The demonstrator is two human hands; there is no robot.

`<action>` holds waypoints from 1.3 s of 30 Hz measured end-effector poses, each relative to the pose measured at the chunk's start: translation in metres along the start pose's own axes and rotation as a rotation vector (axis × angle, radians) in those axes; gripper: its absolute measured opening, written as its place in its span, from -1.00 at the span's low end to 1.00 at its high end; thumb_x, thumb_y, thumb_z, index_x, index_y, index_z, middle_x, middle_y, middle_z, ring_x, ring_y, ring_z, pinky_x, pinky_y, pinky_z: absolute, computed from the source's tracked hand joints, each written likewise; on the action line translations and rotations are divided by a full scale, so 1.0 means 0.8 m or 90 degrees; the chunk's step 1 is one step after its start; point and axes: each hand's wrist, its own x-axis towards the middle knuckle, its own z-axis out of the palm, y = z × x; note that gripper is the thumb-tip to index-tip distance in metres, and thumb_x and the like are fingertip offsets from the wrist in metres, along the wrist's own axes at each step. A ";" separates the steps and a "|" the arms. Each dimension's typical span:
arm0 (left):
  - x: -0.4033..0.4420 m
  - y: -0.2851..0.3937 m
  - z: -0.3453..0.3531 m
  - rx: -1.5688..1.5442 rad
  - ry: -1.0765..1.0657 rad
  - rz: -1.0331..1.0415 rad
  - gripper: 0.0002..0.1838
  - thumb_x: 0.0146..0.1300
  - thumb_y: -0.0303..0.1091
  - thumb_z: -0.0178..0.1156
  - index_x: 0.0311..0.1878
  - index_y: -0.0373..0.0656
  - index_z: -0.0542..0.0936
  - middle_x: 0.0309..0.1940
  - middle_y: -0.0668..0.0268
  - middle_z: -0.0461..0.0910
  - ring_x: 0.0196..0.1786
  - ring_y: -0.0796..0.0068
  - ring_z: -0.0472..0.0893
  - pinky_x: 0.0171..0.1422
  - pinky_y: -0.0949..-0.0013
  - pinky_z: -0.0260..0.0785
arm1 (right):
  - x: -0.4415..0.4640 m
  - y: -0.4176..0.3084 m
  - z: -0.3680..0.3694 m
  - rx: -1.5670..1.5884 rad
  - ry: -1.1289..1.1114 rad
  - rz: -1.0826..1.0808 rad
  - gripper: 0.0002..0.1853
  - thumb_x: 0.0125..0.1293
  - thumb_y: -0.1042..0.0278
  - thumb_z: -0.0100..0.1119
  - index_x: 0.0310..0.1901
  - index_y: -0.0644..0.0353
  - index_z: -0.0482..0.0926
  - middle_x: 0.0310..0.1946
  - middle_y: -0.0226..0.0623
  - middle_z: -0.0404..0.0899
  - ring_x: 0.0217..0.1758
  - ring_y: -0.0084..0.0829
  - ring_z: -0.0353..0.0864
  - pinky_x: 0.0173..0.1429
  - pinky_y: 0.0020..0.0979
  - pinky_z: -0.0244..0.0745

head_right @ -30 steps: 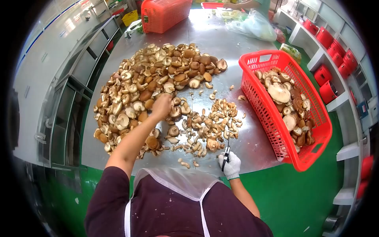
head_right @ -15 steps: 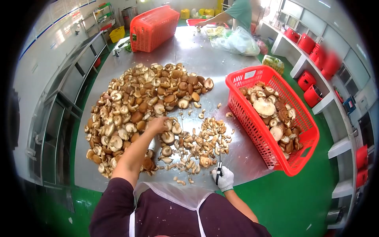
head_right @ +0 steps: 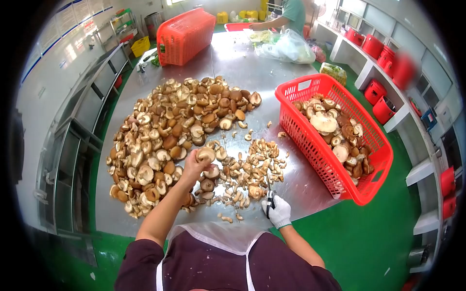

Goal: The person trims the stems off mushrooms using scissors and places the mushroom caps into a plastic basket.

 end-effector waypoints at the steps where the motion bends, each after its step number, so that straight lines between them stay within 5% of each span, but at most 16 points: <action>1: -0.012 0.013 0.005 -0.129 -0.052 -0.067 -0.61 0.25 -0.33 0.23 0.08 -0.22 0.38 -0.14 0.22 0.59 -0.24 0.43 0.66 -0.29 0.45 0.47 | 0.003 -0.007 -0.004 0.008 -0.018 -0.011 -0.82 0.11 0.24 0.29 -0.35 0.16 0.59 -0.49 -0.19 0.57 -0.40 -0.21 0.59 -0.26 -0.28 0.47; 3: -0.029 0.016 0.013 -0.174 -0.115 -0.105 -0.57 0.33 -0.27 0.18 0.16 -0.21 0.33 -0.09 0.25 0.56 -0.22 0.49 0.66 -0.30 0.56 0.48 | 0.011 -0.033 -0.007 0.027 -0.054 -0.032 -0.80 0.11 0.23 0.28 -0.33 0.16 0.57 -0.49 -0.18 0.56 -0.40 -0.19 0.58 -0.25 -0.28 0.47; 4: -0.036 0.016 0.018 -0.185 -0.117 -0.116 -0.60 0.33 -0.32 0.14 0.18 -0.21 0.33 -0.08 0.24 0.56 -0.22 0.48 0.66 -0.28 0.54 0.49 | 0.019 -0.062 -0.020 -0.002 -0.011 -0.132 -0.78 0.08 0.22 0.28 -0.32 0.15 0.55 -0.49 -0.18 0.54 -0.40 -0.15 0.56 -0.24 -0.26 0.47; 9: -0.059 0.031 0.041 -0.216 -0.104 -0.164 -0.52 0.26 -0.58 -0.17 0.28 -0.27 0.27 -0.04 0.14 0.55 -0.10 0.35 0.67 -0.20 0.49 0.55 | 0.051 -0.114 -0.043 -0.130 -0.005 -0.220 -0.72 -0.04 0.19 0.30 -0.32 0.08 0.50 -0.46 -0.19 0.51 -0.37 -0.09 0.55 -0.28 -0.15 0.48; 14: -0.070 0.023 0.042 -0.252 -0.185 -0.150 -0.52 0.29 -0.54 -0.21 0.31 -0.28 0.25 0.05 0.14 0.49 -0.04 0.31 0.63 0.03 0.36 0.57 | 0.058 -0.137 -0.064 -0.236 -0.080 -0.186 -0.72 0.02 0.09 0.29 -0.38 0.11 0.55 -0.50 -0.18 0.55 -0.40 -0.11 0.59 -0.31 -0.17 0.51; 23: -0.075 0.041 0.046 -0.203 -0.225 -0.216 -0.51 0.26 -0.58 -0.24 0.29 -0.31 0.27 0.08 0.11 0.49 0.03 0.26 0.62 0.04 0.38 0.57 | 0.062 -0.141 -0.067 -0.291 -0.229 -0.149 -0.74 0.07 0.08 0.20 -0.40 0.12 0.56 -0.43 -0.13 0.59 -0.36 -0.09 0.61 -0.26 -0.13 0.52; 26: -0.076 0.045 0.044 -0.231 -0.218 -0.265 -0.50 0.24 -0.58 -0.20 0.27 -0.27 0.37 0.04 0.19 0.53 0.00 0.40 0.60 0.10 0.41 0.54 | 0.055 -0.139 -0.065 -0.294 -0.263 -0.150 -0.74 0.09 0.10 0.16 -0.38 0.13 0.56 -0.41 -0.10 0.60 -0.36 -0.06 0.62 -0.26 -0.12 0.53; 29: -0.079 0.045 0.046 -0.254 -0.214 -0.286 -0.48 0.23 -0.61 -0.27 0.29 -0.37 0.26 0.07 0.05 0.49 0.03 0.22 0.62 0.10 0.32 0.57 | 0.055 -0.135 -0.066 -0.294 -0.269 -0.178 -0.74 0.10 0.09 0.15 -0.40 0.13 0.57 -0.46 -0.09 0.60 -0.40 -0.05 0.63 -0.30 -0.12 0.53; 39: -0.083 0.032 0.040 -0.337 -0.226 -0.290 -0.42 0.18 -0.65 -0.31 0.34 -0.38 0.17 0.13 -0.09 0.45 0.11 0.04 0.57 0.12 0.26 0.57 | 0.053 -0.120 -0.043 -0.266 -0.299 -0.145 -0.71 0.16 0.05 0.13 -0.50 0.10 0.58 -0.59 -0.13 0.58 -0.50 -0.09 0.61 -0.37 -0.12 0.51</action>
